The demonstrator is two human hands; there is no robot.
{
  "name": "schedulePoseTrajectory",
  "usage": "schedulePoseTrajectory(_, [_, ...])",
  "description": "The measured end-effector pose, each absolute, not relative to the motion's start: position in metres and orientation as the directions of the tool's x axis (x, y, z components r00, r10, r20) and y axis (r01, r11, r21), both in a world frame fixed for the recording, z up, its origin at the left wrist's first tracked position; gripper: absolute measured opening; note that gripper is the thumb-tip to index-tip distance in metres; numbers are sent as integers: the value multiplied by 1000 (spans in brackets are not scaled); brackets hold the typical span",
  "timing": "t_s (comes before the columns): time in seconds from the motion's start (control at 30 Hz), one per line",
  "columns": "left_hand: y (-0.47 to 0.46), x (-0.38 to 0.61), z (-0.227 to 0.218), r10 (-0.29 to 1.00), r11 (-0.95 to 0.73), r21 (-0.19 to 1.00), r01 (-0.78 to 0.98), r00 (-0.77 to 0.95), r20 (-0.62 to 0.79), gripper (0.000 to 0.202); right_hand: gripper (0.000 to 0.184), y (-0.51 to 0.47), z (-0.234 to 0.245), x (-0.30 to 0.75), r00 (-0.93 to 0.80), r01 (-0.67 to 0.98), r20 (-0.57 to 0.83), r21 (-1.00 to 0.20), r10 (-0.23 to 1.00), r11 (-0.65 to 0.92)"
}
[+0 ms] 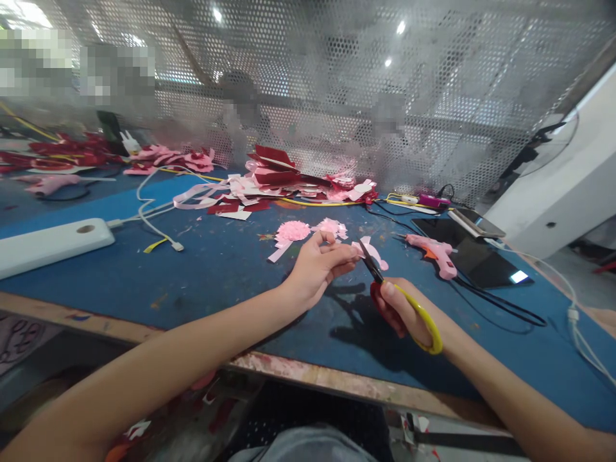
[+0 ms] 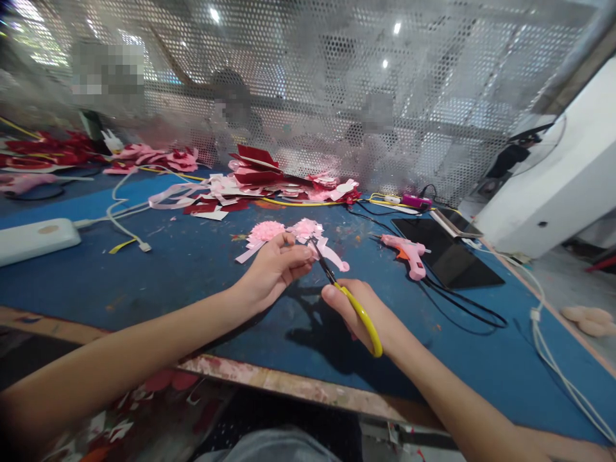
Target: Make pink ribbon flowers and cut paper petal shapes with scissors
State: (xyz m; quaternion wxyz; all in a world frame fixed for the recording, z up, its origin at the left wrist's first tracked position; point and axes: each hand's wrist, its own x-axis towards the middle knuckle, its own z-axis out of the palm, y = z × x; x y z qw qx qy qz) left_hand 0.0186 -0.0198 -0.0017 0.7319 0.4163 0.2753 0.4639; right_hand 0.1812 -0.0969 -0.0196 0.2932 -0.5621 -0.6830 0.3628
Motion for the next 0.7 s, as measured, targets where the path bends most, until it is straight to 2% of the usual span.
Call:
schedulePoseTrajectory(0.13, [-19, 19, -2, 908, 241, 851, -466, 417, -29, 47, 64, -97, -20, 180, -206, 472, -25, -878, 978, 77])
schedulePoseTrajectory(0.27, [-19, 19, -2, 903, 237, 854, -463, 429, -18, 47, 60, -99, -12, 179, -200, 534, -71, -844, 977, 47])
schedulePoseTrajectory(0.5, [-19, 18, -1, 907, 213, 856, -471, 421, 6, 48, 58, -101, -6, 178, -193, 580, -73, -813, 978, 54])
schedulePoseTrajectory(0.7, [-15, 16, 3, 930, 100, 871, -482, 357, 91, 45, 57, -101, -4, 177, -205, 600, -65, -796, 977, 73])
